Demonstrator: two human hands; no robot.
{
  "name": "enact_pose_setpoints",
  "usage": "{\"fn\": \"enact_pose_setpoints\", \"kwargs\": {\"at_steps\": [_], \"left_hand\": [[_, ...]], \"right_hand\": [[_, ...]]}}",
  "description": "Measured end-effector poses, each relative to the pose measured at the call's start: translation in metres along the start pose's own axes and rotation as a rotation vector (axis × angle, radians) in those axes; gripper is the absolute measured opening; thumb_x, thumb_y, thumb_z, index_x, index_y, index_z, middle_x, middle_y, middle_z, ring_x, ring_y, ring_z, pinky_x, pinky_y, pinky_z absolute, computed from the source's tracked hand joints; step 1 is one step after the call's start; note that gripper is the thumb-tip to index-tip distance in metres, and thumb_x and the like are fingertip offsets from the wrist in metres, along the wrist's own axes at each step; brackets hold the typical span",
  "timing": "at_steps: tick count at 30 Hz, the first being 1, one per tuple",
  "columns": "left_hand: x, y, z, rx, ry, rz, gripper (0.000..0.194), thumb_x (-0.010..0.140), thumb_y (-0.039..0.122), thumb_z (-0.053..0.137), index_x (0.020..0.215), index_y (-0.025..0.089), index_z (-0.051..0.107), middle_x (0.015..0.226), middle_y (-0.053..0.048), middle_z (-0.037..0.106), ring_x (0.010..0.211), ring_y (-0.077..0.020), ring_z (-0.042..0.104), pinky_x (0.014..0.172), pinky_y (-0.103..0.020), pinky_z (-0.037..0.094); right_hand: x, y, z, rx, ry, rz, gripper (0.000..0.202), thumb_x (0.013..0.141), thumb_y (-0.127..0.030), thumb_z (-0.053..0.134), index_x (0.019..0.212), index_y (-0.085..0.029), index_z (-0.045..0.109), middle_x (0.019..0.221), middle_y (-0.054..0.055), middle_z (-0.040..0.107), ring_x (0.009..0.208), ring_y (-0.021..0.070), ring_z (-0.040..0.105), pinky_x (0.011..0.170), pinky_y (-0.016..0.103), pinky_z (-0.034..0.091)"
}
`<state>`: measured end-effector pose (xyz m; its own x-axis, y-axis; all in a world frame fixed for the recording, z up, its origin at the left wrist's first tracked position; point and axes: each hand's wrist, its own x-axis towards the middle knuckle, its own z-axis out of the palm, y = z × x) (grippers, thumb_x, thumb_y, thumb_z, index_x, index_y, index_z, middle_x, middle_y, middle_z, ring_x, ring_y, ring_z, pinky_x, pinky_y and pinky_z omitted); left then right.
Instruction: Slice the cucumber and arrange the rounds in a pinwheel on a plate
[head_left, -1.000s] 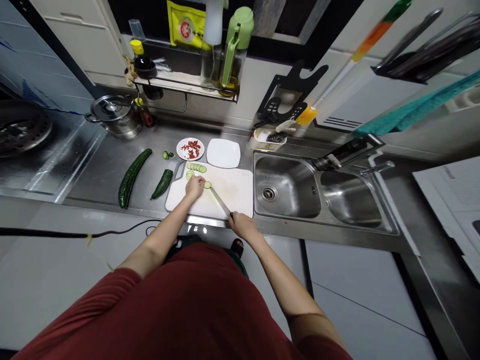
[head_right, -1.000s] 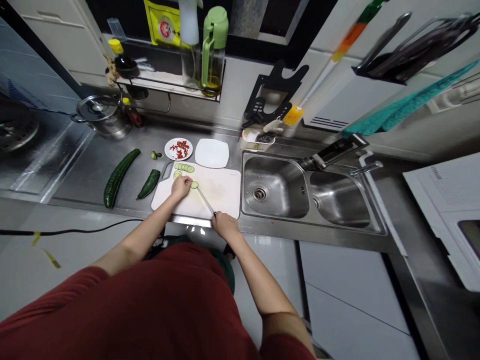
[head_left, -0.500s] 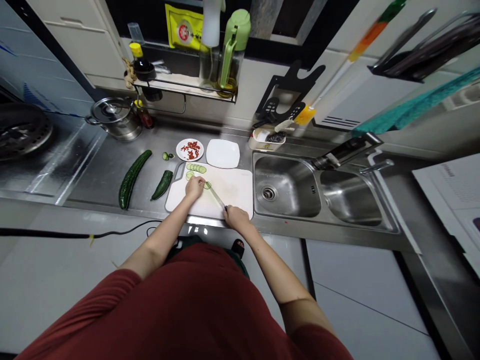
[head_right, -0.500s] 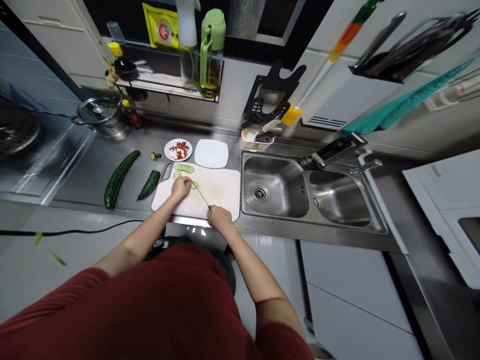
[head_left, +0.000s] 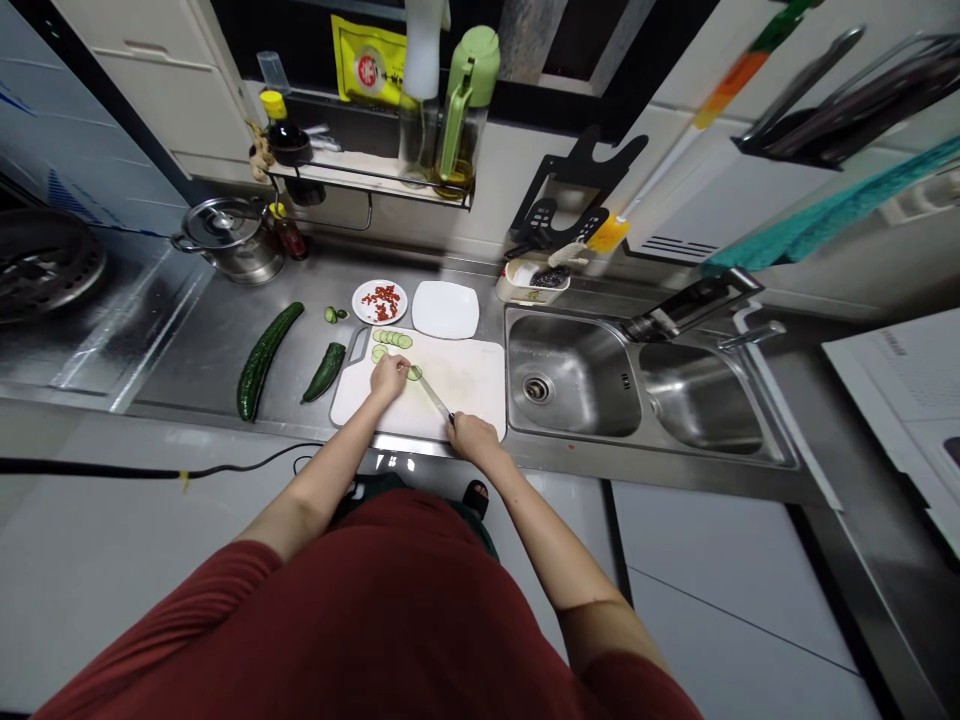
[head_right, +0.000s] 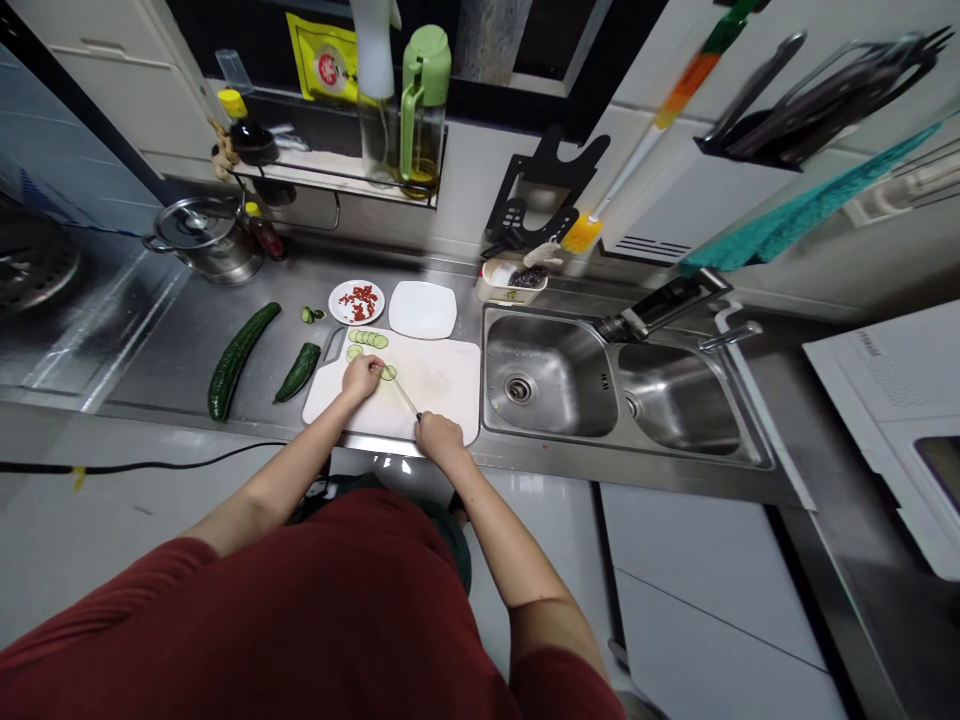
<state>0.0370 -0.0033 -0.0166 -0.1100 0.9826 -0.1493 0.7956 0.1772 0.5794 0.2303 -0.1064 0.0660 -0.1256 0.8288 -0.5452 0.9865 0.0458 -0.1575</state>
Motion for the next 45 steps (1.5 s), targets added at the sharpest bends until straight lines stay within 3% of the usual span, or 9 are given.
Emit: {"fn": "enact_pose_setpoints", "kwargs": {"at_steps": [17,37,45], "left_hand": [[0.0,0.0,0.0,0.001,-0.008,-0.005,0.02,0.086,0.025,0.053,0.094,0.024,0.071,0.104,-0.006,0.064,0.095,-0.0193,0.061,0.083,-0.029,0.046],[0.0,-0.004,0.004,0.011,0.016,0.009,0.019,0.085,0.025,0.054,0.094,0.024,0.07,0.104,-0.006,0.063,0.095,-0.02,0.06,0.084,-0.03,0.046],[-0.004,-0.007,0.007,0.029,0.041,0.072,0.018,0.085,0.026,0.054,0.096,0.024,0.068,0.1,-0.007,0.06,0.094,-0.0214,0.059,0.086,-0.032,0.046]], "right_hand": [[0.001,0.0,0.002,0.011,0.009,-0.012,0.039,0.096,-0.035,0.037,0.112,-0.011,0.063,0.108,0.018,0.069,0.101,0.0281,0.066,0.082,0.036,0.048],[-0.022,0.017,0.019,0.016,0.018,0.006,0.037,0.097,-0.037,0.038,0.111,-0.013,0.062,0.106,0.018,0.069,0.099,0.0281,0.066,0.081,0.035,0.046],[-0.026,0.03,0.033,0.091,0.075,0.05,0.042,0.097,-0.048,0.036,0.107,-0.017,0.062,0.103,0.015,0.07,0.098,0.0274,0.066,0.076,0.031,0.044]]}}
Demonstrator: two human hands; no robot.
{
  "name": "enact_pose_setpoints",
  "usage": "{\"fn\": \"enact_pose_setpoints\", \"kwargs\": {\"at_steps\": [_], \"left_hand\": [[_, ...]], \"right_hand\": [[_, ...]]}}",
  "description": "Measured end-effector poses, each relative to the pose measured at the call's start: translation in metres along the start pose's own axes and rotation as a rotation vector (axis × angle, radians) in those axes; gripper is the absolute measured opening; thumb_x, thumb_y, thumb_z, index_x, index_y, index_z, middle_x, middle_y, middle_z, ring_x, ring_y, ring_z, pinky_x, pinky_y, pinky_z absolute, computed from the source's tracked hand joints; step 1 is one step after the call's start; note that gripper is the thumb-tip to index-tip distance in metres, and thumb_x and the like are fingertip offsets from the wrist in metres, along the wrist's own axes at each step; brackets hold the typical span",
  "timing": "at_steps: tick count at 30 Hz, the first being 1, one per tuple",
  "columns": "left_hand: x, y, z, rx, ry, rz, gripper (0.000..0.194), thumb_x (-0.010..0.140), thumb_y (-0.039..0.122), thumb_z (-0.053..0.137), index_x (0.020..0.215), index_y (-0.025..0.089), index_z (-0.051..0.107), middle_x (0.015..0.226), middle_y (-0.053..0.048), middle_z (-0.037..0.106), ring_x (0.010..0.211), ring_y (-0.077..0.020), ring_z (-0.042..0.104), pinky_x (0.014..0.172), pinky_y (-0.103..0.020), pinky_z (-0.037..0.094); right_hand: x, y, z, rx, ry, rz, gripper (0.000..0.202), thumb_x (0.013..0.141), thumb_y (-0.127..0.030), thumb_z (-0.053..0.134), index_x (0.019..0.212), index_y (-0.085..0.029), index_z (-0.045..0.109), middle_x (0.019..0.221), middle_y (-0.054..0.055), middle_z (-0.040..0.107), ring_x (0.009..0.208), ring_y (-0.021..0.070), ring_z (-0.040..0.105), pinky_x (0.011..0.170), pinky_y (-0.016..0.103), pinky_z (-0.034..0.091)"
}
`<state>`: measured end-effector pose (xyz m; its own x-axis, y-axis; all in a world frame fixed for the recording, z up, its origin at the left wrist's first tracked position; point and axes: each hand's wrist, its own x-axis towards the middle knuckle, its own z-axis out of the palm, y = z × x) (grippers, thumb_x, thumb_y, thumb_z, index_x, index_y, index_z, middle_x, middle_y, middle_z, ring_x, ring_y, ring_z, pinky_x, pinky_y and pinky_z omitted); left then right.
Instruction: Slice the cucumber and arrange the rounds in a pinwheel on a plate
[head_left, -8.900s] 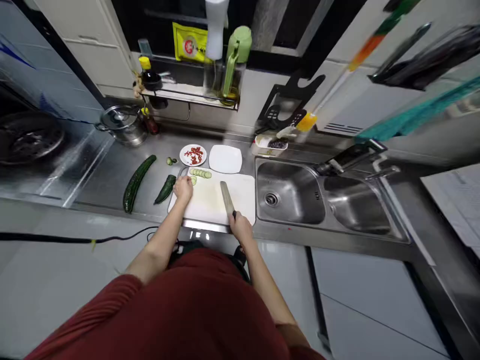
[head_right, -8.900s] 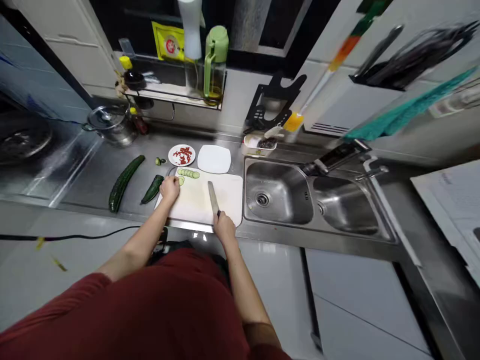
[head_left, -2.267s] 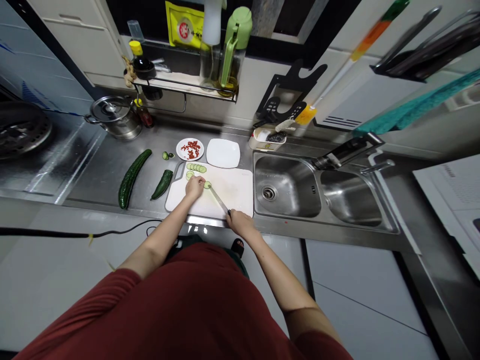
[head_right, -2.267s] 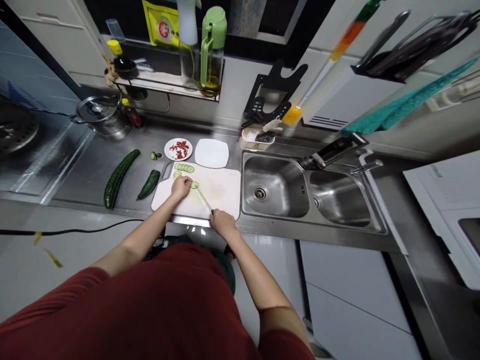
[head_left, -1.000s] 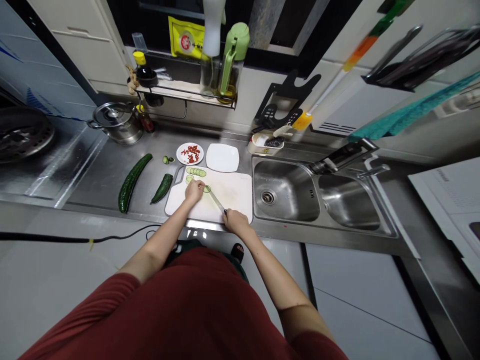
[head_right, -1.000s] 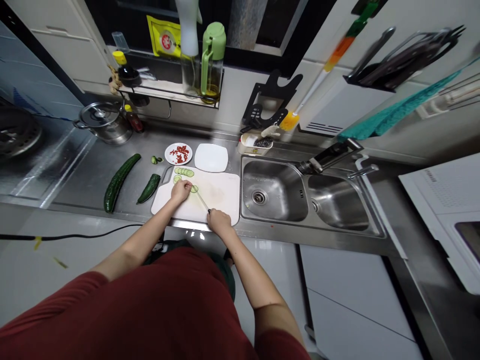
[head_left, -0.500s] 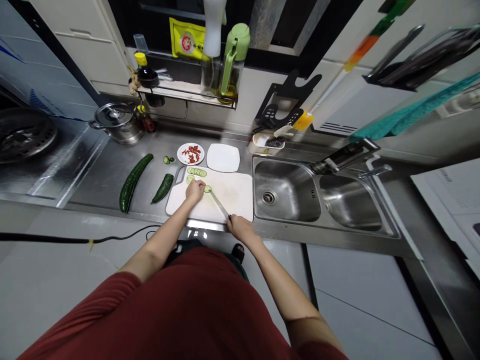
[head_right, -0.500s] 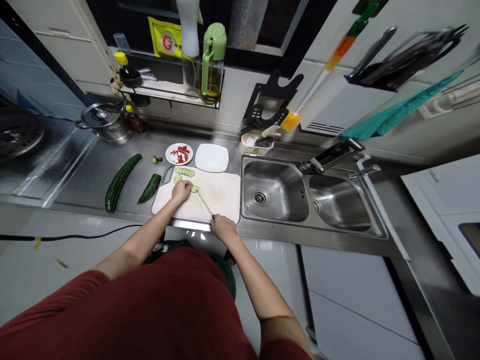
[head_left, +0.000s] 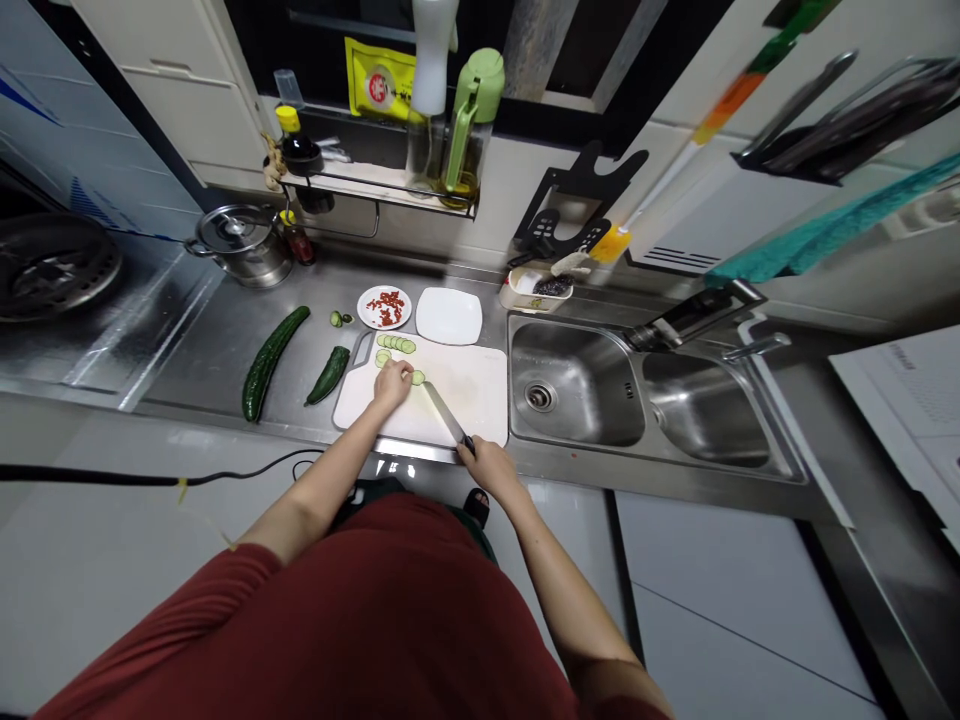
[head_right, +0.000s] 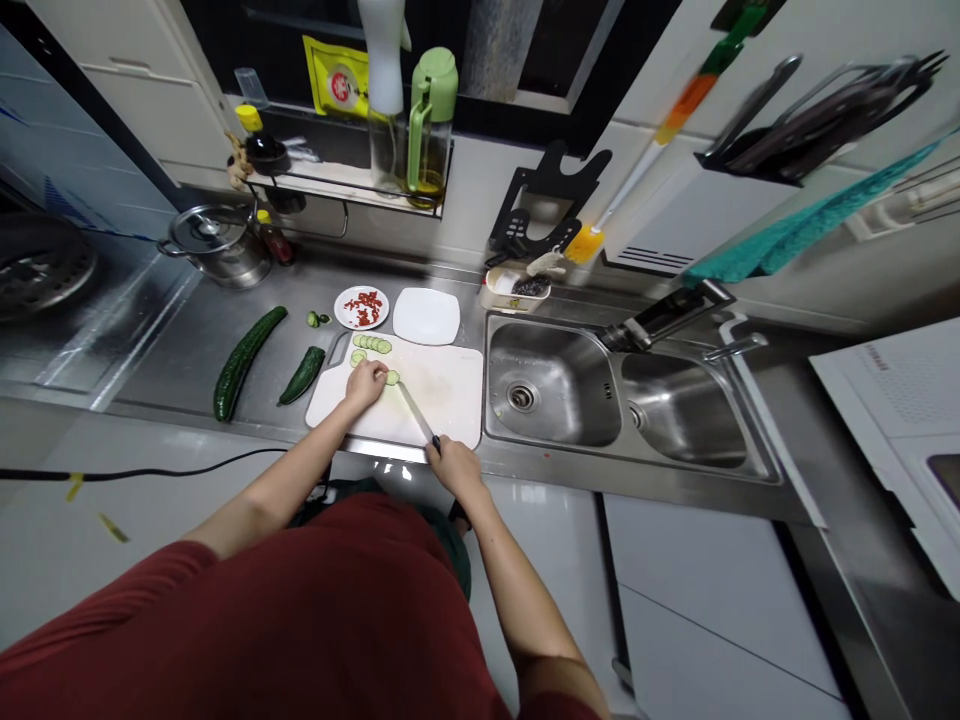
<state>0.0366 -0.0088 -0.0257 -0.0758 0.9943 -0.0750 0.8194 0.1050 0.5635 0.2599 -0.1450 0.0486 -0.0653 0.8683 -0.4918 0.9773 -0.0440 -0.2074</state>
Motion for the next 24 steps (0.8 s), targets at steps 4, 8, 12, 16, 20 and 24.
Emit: {"fn": "enact_pose_setpoints", "kwargs": {"at_steps": [4,8,12,16,20,24], "left_hand": [[-0.004,-0.001,0.003,-0.009,0.029,0.034,0.021,0.085,0.027,0.054,0.101,0.023,0.066,0.101,-0.007,0.059,0.09,-0.0211,0.06,0.086,-0.033,0.047],[-0.008,-0.003,0.005,-0.032,0.059,0.068,0.025,0.087,0.029,0.053,0.106,0.022,0.066,0.103,-0.008,0.059,0.094,-0.0215,0.06,0.088,-0.032,0.047],[-0.012,-0.003,0.004,-0.041,0.063,0.1,0.031,0.087,0.033,0.053,0.112,0.02,0.067,0.105,-0.009,0.059,0.097,-0.0221,0.059,0.09,-0.032,0.047],[-0.014,0.0,0.003,-0.012,0.073,0.123,0.028,0.086,0.034,0.054,0.107,0.02,0.068,0.103,-0.009,0.059,0.1,-0.0229,0.058,0.091,-0.033,0.046],[-0.01,0.007,-0.001,-0.005,0.034,0.053,0.021,0.083,0.029,0.058,0.1,0.022,0.068,0.103,-0.008,0.061,0.098,-0.0221,0.059,0.087,-0.032,0.047],[-0.005,0.013,-0.007,-0.086,-0.023,-0.06,0.015,0.079,0.025,0.06,0.093,0.022,0.066,0.096,-0.004,0.067,0.089,-0.0176,0.061,0.079,-0.028,0.046]], "right_hand": [[0.003,0.005,0.003,0.074,0.059,0.076,0.046,0.098,-0.052,0.031,0.107,-0.018,0.061,0.1,0.013,0.07,0.096,0.0255,0.066,0.074,0.029,0.042],[0.011,0.004,0.005,0.115,0.093,0.148,0.047,0.098,-0.052,0.031,0.108,-0.017,0.061,0.1,0.014,0.07,0.095,0.025,0.065,0.074,0.029,0.041],[0.018,0.001,0.006,0.142,0.121,0.162,0.049,0.098,-0.052,0.031,0.11,-0.016,0.062,0.101,0.015,0.07,0.098,0.0245,0.064,0.077,0.028,0.041],[0.022,-0.004,0.006,0.155,0.118,0.167,0.048,0.098,-0.052,0.033,0.107,-0.016,0.063,0.101,0.016,0.07,0.097,0.0244,0.065,0.077,0.028,0.041],[0.022,-0.006,0.005,0.151,0.119,0.167,0.048,0.097,-0.051,0.033,0.106,-0.015,0.064,0.101,0.016,0.07,0.099,0.0242,0.065,0.079,0.028,0.041],[0.023,-0.009,0.005,0.14,0.125,0.173,0.049,0.098,-0.051,0.033,0.109,-0.014,0.063,0.102,0.016,0.07,0.1,0.0243,0.065,0.081,0.028,0.042]]}}
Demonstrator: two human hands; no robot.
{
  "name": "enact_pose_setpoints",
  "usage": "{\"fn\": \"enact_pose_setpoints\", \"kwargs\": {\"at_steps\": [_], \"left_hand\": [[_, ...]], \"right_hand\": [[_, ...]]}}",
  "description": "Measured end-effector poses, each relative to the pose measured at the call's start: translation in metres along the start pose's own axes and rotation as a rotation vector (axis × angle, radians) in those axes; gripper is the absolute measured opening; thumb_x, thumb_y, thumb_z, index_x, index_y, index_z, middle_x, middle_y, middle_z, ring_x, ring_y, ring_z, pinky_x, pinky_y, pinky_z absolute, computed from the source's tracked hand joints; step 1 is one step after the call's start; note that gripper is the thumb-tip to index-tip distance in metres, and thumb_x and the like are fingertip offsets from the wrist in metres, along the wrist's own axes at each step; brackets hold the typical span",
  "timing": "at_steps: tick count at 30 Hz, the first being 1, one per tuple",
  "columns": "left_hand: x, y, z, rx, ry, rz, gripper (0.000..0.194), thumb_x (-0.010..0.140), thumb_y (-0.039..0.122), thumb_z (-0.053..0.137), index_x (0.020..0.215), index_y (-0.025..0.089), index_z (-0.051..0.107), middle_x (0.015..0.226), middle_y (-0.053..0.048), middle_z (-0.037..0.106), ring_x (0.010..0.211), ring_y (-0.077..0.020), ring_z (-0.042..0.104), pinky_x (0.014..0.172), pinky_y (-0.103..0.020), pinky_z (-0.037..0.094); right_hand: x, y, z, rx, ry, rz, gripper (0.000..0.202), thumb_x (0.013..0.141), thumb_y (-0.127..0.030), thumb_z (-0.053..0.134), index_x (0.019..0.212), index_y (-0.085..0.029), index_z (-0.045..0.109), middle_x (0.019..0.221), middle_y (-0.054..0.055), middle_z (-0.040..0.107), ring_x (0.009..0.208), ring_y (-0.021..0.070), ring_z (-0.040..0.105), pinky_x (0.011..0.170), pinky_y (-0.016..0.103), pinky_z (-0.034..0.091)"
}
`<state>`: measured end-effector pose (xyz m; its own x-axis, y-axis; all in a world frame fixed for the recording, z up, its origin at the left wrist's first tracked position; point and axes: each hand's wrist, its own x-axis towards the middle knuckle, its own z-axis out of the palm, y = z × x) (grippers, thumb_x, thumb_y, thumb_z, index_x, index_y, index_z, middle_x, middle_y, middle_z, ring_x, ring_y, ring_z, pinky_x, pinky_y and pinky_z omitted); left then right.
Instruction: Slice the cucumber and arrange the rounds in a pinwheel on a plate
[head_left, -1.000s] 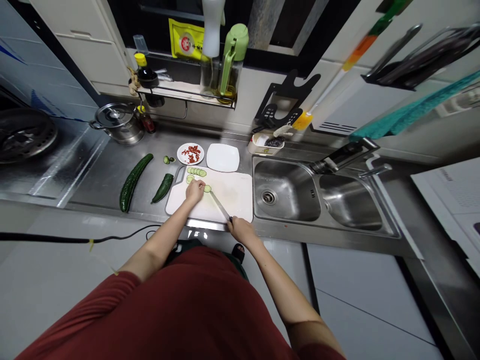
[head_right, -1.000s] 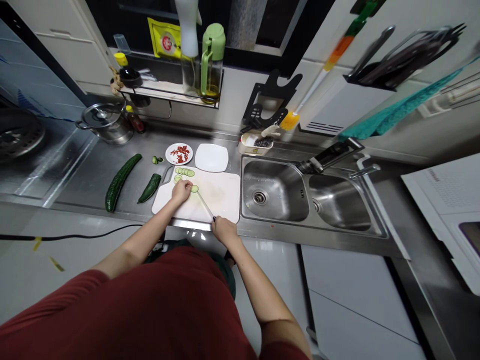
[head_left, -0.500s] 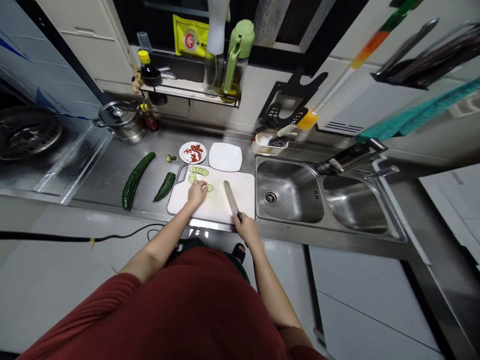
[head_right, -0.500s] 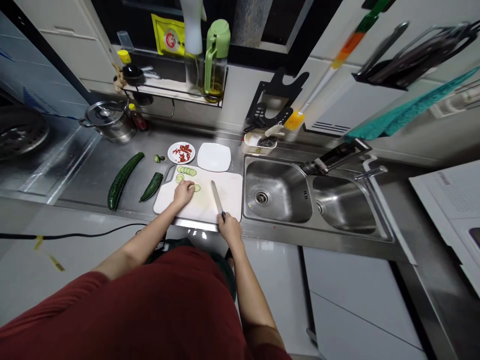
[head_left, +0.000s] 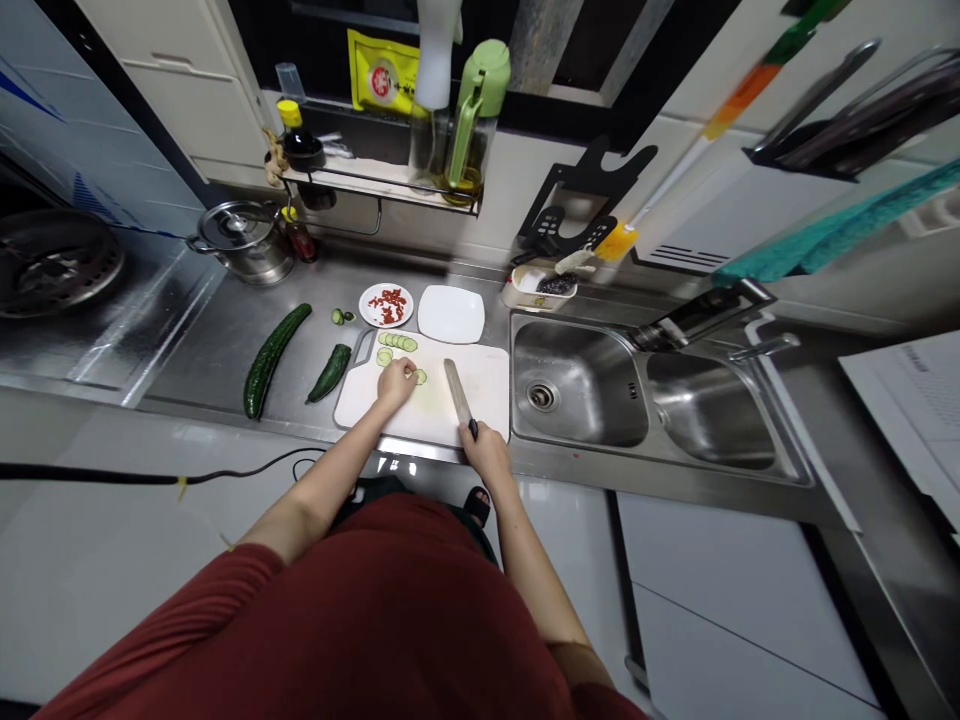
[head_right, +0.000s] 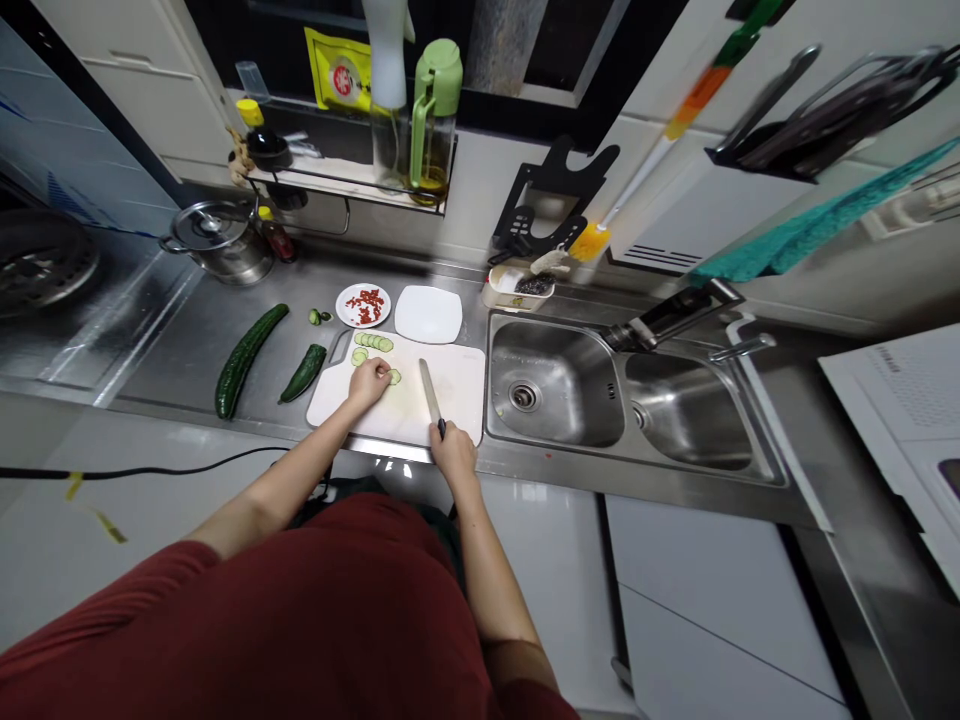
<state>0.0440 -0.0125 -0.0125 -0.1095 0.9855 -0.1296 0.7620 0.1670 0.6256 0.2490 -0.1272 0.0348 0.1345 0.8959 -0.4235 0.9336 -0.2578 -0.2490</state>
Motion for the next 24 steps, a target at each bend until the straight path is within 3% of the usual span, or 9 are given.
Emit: {"fn": "enact_pose_setpoints", "kwargs": {"at_steps": [4,12,18,24], "left_hand": [[-0.002,-0.002,-0.002,-0.128,-0.007,-0.057,0.011,0.078,0.026,0.061,0.087,0.022,0.065,0.085,0.0,0.07,0.08,-0.0146,0.063,0.074,-0.025,0.046],[0.004,-0.019,-0.009,-0.293,0.15,-0.163,0.015,0.075,0.027,0.063,0.087,0.019,0.066,0.081,-0.001,0.069,0.073,-0.0121,0.063,0.07,-0.022,0.047],[0.014,-0.031,-0.025,-0.232,0.278,-0.267,0.018,0.076,0.029,0.06,0.09,0.02,0.067,0.082,-0.001,0.069,0.075,-0.0131,0.063,0.072,-0.023,0.045],[0.01,-0.035,-0.035,-0.123,0.306,-0.309,0.018,0.077,0.03,0.058,0.092,0.024,0.067,0.085,-0.001,0.071,0.079,-0.0167,0.063,0.072,-0.026,0.044]], "right_hand": [[0.002,-0.002,0.001,-0.027,-0.008,0.017,0.05,0.098,-0.05,0.031,0.112,-0.014,0.062,0.104,0.017,0.069,0.103,0.0252,0.064,0.084,0.03,0.042],[0.004,-0.002,0.001,-0.041,-0.041,0.017,0.053,0.099,-0.052,0.028,0.113,-0.014,0.061,0.106,0.018,0.068,0.102,0.0262,0.064,0.084,0.033,0.043],[0.005,-0.001,0.003,-0.032,-0.024,0.024,0.052,0.098,-0.051,0.029,0.11,-0.013,0.063,0.103,0.017,0.069,0.101,0.026,0.065,0.083,0.031,0.044],[0.006,0.001,0.003,-0.017,-0.028,0.03,0.051,0.098,-0.051,0.029,0.109,-0.013,0.063,0.103,0.017,0.069,0.101,0.0258,0.065,0.083,0.031,0.044]]}}
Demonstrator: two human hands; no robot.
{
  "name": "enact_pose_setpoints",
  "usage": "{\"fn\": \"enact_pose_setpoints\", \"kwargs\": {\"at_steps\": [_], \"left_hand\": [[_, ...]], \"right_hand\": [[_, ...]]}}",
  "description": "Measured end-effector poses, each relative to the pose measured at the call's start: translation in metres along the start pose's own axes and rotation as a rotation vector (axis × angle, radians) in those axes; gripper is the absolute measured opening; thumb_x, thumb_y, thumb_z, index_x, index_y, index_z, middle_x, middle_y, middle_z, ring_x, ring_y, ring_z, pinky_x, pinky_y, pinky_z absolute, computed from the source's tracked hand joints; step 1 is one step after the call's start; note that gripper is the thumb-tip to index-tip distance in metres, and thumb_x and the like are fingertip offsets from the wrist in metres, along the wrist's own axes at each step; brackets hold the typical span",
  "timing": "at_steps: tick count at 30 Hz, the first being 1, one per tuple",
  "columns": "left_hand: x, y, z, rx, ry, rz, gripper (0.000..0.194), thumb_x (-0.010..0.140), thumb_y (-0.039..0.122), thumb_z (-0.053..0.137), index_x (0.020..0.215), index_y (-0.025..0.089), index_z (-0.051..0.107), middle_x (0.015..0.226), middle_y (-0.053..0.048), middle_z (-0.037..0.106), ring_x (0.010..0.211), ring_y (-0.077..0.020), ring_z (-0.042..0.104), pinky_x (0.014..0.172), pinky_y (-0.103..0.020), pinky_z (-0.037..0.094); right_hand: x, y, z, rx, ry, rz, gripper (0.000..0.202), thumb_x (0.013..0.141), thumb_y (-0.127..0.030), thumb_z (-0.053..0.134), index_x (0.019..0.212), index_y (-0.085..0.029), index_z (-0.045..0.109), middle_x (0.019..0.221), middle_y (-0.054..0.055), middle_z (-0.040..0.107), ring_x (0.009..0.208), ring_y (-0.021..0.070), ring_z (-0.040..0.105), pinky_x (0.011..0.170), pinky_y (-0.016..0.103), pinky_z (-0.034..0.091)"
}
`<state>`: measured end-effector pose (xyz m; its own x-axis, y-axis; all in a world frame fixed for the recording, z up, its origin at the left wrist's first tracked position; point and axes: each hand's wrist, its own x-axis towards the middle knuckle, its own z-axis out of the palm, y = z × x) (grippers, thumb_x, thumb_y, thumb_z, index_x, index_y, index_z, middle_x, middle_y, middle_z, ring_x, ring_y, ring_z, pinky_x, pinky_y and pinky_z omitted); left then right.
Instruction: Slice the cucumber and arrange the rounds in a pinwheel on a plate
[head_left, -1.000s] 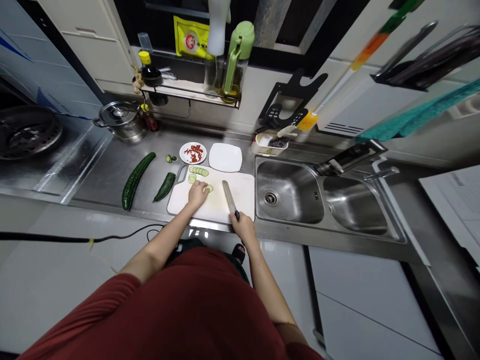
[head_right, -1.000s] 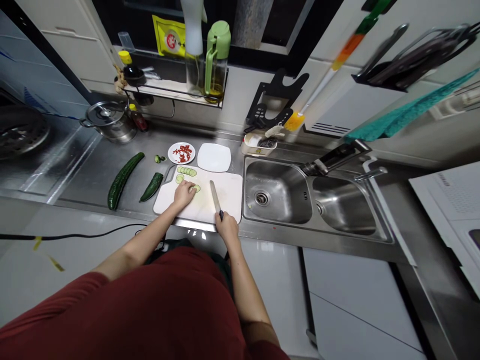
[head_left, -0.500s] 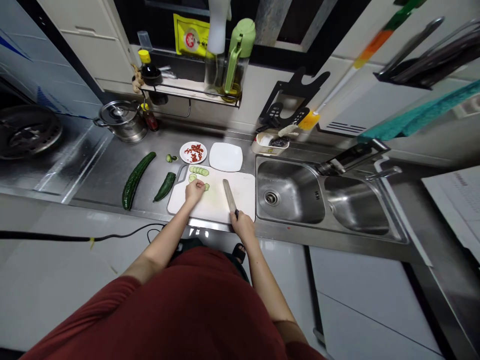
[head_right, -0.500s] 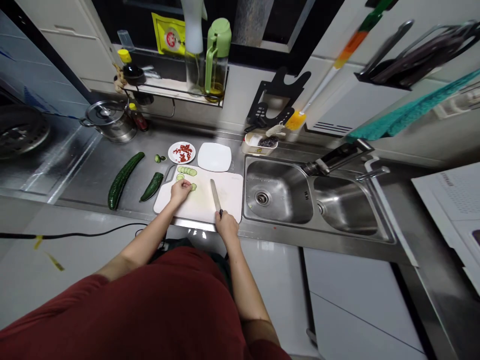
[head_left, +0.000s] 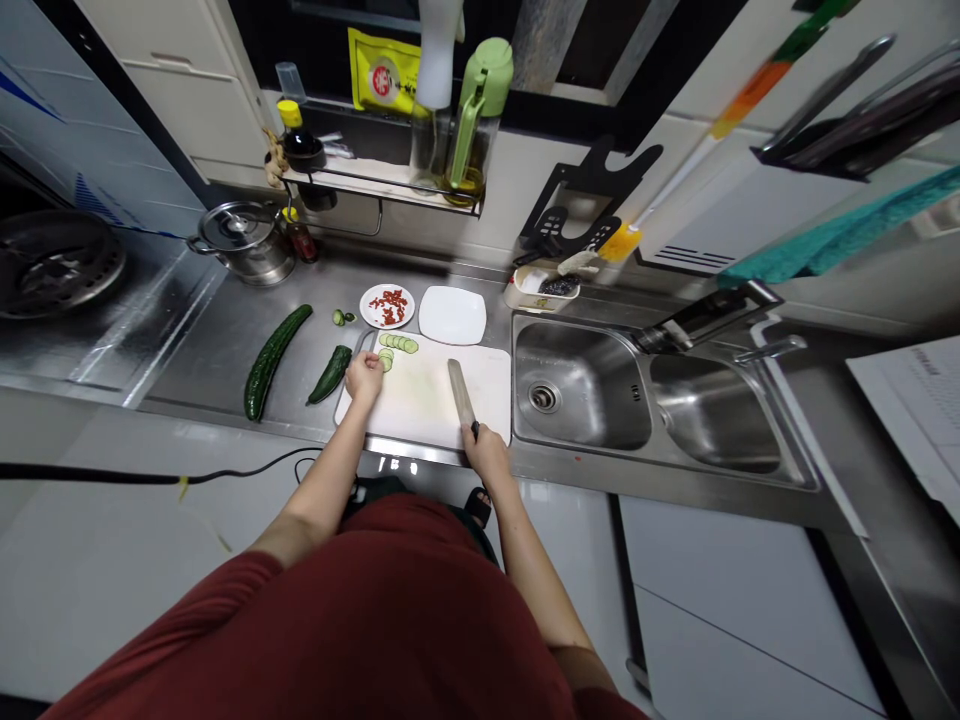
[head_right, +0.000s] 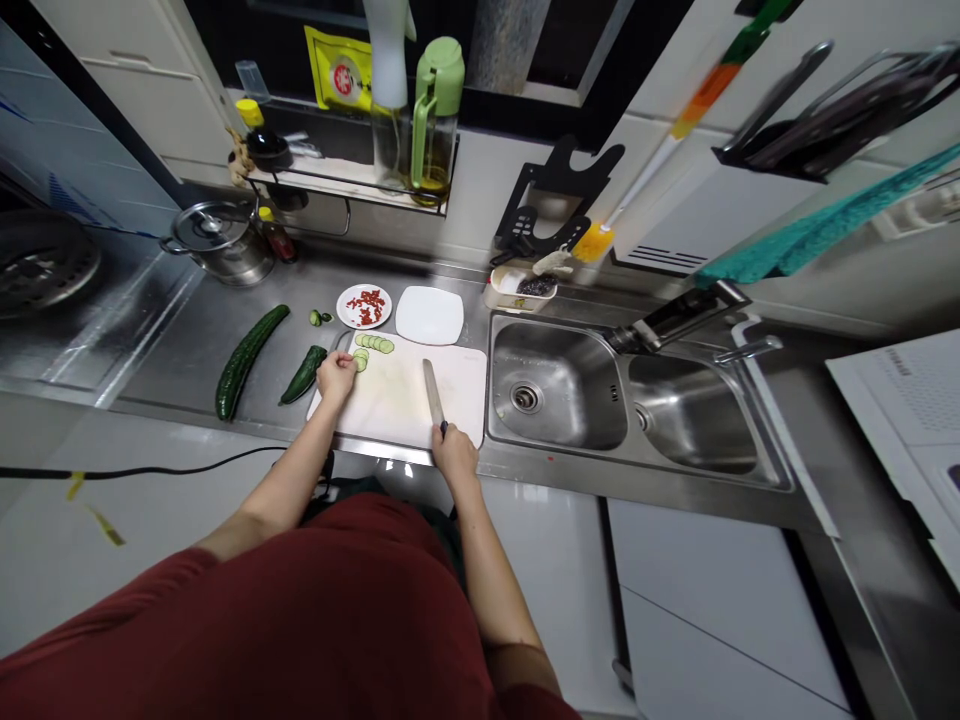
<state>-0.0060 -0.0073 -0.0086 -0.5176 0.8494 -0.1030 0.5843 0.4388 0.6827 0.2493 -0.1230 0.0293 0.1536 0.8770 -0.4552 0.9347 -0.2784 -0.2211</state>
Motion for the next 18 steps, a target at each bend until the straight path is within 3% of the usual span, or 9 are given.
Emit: {"fn": "enact_pose_setpoints", "kwargs": {"at_steps": [7,13,18], "left_hand": [[-0.007,0.003,-0.003,0.142,-0.007,0.016,0.02,0.082,0.027,0.055,0.098,0.027,0.066,0.091,-0.003,0.071,0.086,-0.0201,0.063,0.075,-0.029,0.042],[-0.01,0.003,-0.004,0.21,0.038,0.086,0.023,0.083,0.03,0.054,0.102,0.025,0.065,0.11,-0.007,0.063,0.094,-0.0218,0.06,0.082,-0.031,0.043],[-0.014,0.014,-0.001,0.206,0.034,0.17,0.026,0.086,0.028,0.05,0.107,0.024,0.065,0.111,-0.008,0.061,0.101,-0.0232,0.058,0.088,-0.033,0.043]], "right_hand": [[0.0,0.0,-0.002,0.008,-0.012,-0.002,0.051,0.098,-0.05,0.03,0.11,-0.013,0.063,0.105,0.018,0.069,0.103,0.0254,0.064,0.085,0.03,0.043],[0.001,-0.001,-0.003,0.004,-0.015,-0.017,0.049,0.098,-0.049,0.031,0.109,-0.013,0.063,0.104,0.018,0.069,0.103,0.0259,0.064,0.085,0.031,0.043],[0.0,-0.002,-0.005,-0.013,-0.029,-0.029,0.048,0.098,-0.048,0.032,0.111,-0.013,0.063,0.105,0.017,0.069,0.104,0.0256,0.064,0.085,0.031,0.043]]}}
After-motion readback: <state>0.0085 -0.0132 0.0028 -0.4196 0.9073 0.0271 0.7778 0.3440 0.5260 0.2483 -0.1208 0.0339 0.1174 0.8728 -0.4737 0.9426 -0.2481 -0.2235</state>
